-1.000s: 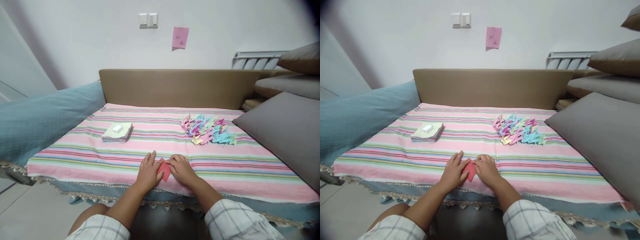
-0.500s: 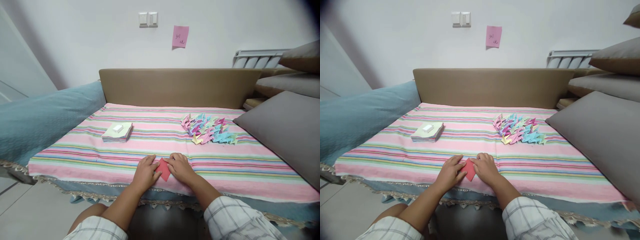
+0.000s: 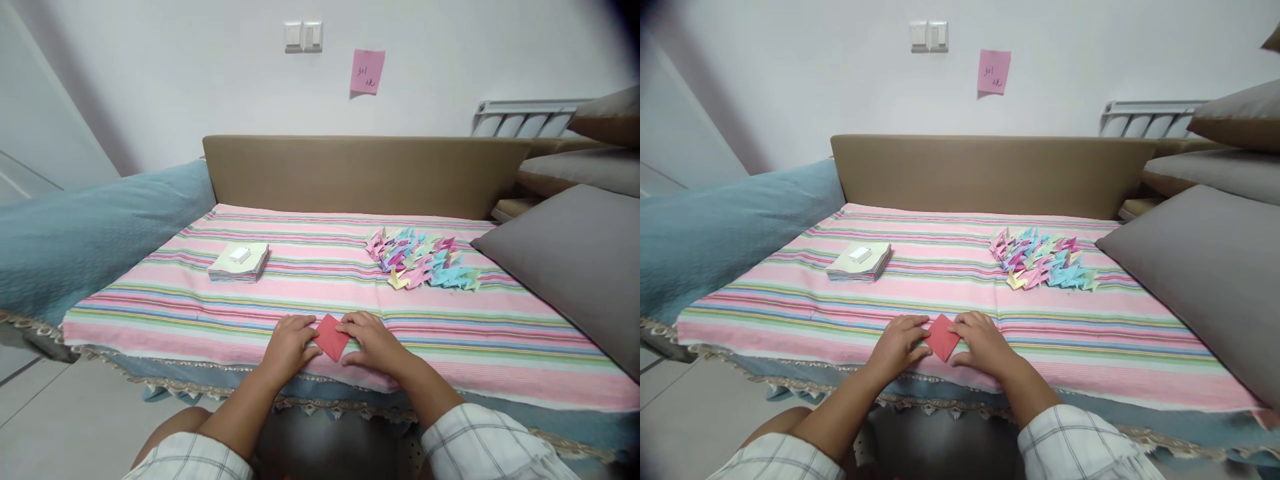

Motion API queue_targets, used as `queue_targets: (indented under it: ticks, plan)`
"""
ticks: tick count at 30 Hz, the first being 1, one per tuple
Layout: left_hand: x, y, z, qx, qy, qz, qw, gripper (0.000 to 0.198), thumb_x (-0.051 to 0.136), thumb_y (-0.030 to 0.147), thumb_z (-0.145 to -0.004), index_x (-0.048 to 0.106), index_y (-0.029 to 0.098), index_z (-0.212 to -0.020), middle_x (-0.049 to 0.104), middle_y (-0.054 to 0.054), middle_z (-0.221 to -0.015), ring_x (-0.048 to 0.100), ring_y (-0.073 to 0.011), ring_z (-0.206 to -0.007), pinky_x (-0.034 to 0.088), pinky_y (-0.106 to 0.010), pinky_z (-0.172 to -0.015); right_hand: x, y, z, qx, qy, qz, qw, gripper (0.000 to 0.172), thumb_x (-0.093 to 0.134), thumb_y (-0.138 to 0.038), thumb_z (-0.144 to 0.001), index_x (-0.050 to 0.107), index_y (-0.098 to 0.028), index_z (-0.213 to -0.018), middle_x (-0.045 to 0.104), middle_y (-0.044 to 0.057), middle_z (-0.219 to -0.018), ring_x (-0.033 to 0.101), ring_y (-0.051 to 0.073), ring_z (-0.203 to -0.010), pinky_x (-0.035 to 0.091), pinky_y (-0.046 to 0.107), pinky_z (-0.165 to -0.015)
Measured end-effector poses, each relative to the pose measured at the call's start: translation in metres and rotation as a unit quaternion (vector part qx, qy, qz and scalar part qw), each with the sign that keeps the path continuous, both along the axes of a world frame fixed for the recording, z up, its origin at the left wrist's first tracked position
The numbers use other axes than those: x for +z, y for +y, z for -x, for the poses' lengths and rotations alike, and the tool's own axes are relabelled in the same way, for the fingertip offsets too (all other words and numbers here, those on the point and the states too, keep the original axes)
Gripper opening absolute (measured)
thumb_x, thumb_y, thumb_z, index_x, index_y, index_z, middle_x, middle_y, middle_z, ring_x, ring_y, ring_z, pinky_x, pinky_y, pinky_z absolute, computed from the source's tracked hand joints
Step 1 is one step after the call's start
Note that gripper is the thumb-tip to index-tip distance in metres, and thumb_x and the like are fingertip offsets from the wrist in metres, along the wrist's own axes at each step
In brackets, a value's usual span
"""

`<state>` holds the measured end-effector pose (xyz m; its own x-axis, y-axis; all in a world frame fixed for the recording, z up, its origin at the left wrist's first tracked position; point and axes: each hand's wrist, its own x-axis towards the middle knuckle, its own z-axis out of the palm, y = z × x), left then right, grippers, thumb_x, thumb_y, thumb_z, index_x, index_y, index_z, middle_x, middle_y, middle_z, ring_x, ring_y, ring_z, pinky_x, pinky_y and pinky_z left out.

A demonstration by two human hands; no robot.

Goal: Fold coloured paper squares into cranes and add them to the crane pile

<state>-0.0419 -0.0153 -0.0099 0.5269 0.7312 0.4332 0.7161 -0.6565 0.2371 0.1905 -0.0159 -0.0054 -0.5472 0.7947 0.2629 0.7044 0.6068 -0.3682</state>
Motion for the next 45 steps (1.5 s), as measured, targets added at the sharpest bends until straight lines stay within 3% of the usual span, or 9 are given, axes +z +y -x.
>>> queue_targets:
  ticks: [6,10,17,20,24,29,33,37,45]
  plan:
    - [0.004,0.006,-0.003,-0.059,-0.039,0.008,0.997,0.018,0.054,0.032,-0.084,0.068,0.021,-0.084,0.068,-0.008,-0.103,0.060,-0.0218,-0.095,0.044,-0.040,-0.085,0.001,-0.001,0.001,0.007,0.016,-0.018,1.000,0.037,0.068,-0.038,-0.072,0.063,-0.025,-0.106,0.060,0.005,-0.108,0.050,0.021,-0.101,0.037,0.036,-0.088]
    - [0.009,0.003,-0.009,-0.032,-0.164,0.119,0.979,0.016,0.052,0.029,-0.084,0.064,0.020,-0.079,0.068,-0.007,-0.100,0.060,-0.0216,-0.097,0.043,-0.040,-0.088,0.003,-0.002,0.007,-0.003,0.099,-0.005,0.995,0.019,0.052,-0.029,-0.085,0.066,-0.023,-0.095,0.063,0.006,-0.097,0.053,0.020,-0.094,0.039,0.034,-0.085]
    - [0.008,0.000,-0.029,-0.016,-0.543,0.382,0.748,0.061,0.075,0.035,-0.062,0.045,0.018,-0.113,0.068,-0.002,-0.078,0.064,-0.0152,-0.070,0.047,-0.027,-0.069,0.003,-0.010,0.027,-0.093,0.391,0.240,0.884,0.031,0.050,-0.045,-0.081,0.063,-0.017,-0.075,0.060,0.000,-0.066,0.054,0.015,-0.064,0.040,0.026,-0.060]
    - [0.010,0.001,-0.031,-0.004,-0.562,0.414,0.716,0.067,0.078,0.032,-0.059,0.043,0.016,-0.113,0.066,0.001,-0.069,0.061,-0.0118,-0.060,0.045,-0.024,-0.063,0.001,-0.008,0.030,-0.083,0.466,0.281,0.835,0.030,0.059,-0.047,-0.074,0.060,-0.017,-0.079,0.057,-0.002,-0.064,0.052,0.014,-0.061,0.039,0.025,-0.058]
    - [0.012,0.002,-0.030,0.003,-0.538,0.424,0.729,0.073,0.079,0.029,-0.056,0.041,0.014,-0.116,0.061,0.004,-0.062,0.057,-0.0095,-0.055,0.042,-0.021,-0.059,0.000,-0.004,0.027,-0.101,0.524,0.282,0.797,0.035,0.067,-0.044,-0.066,0.055,-0.019,-0.089,0.049,-0.006,-0.058,0.045,0.009,-0.051,0.035,0.022,-0.050]
    - [0.009,0.008,-0.027,0.030,-0.537,0.375,0.755,0.071,0.075,0.035,-0.060,0.039,0.016,-0.118,0.064,0.001,-0.070,0.059,-0.0118,-0.060,0.045,-0.024,-0.061,0.000,0.000,0.023,-0.133,0.488,0.290,0.813,0.030,0.064,-0.043,-0.068,0.051,-0.019,-0.080,0.047,-0.007,-0.052,0.040,0.007,-0.043,0.029,0.020,-0.044]
    - [0.006,0.012,-0.021,0.108,-0.410,0.190,0.886,0.031,0.063,0.032,-0.072,0.055,0.019,-0.099,0.064,-0.003,-0.082,0.060,-0.0144,-0.068,0.047,-0.029,-0.066,-0.005,0.003,0.020,-0.173,0.444,0.238,0.846,0.026,0.059,-0.038,-0.071,0.050,-0.019,-0.087,0.046,-0.008,-0.051,0.043,0.009,-0.045,0.030,0.021,-0.046]
    - [0.001,0.010,-0.021,0.017,-0.189,0.021,0.982,0.016,0.050,0.023,-0.083,0.064,0.021,-0.089,0.068,-0.005,-0.090,0.061,-0.0182,-0.086,0.047,-0.034,-0.079,-0.009,0.005,0.016,-0.223,0.362,0.189,0.885,0.022,0.056,-0.036,-0.072,0.052,-0.020,-0.087,0.049,-0.007,-0.052,0.046,0.012,-0.048,0.032,0.022,-0.048]
    - [-0.017,0.011,-0.025,-0.027,-0.069,-0.056,0.996,0.019,0.050,0.021,-0.084,0.068,0.018,-0.091,0.070,-0.008,-0.094,0.063,-0.0211,-0.085,0.050,-0.038,-0.078,0.004,0.008,-0.001,-0.231,0.242,0.072,0.940,0.015,0.050,-0.027,-0.077,0.059,-0.020,-0.086,0.062,0.003,-0.085,0.057,0.017,-0.074,0.043,0.028,-0.067]
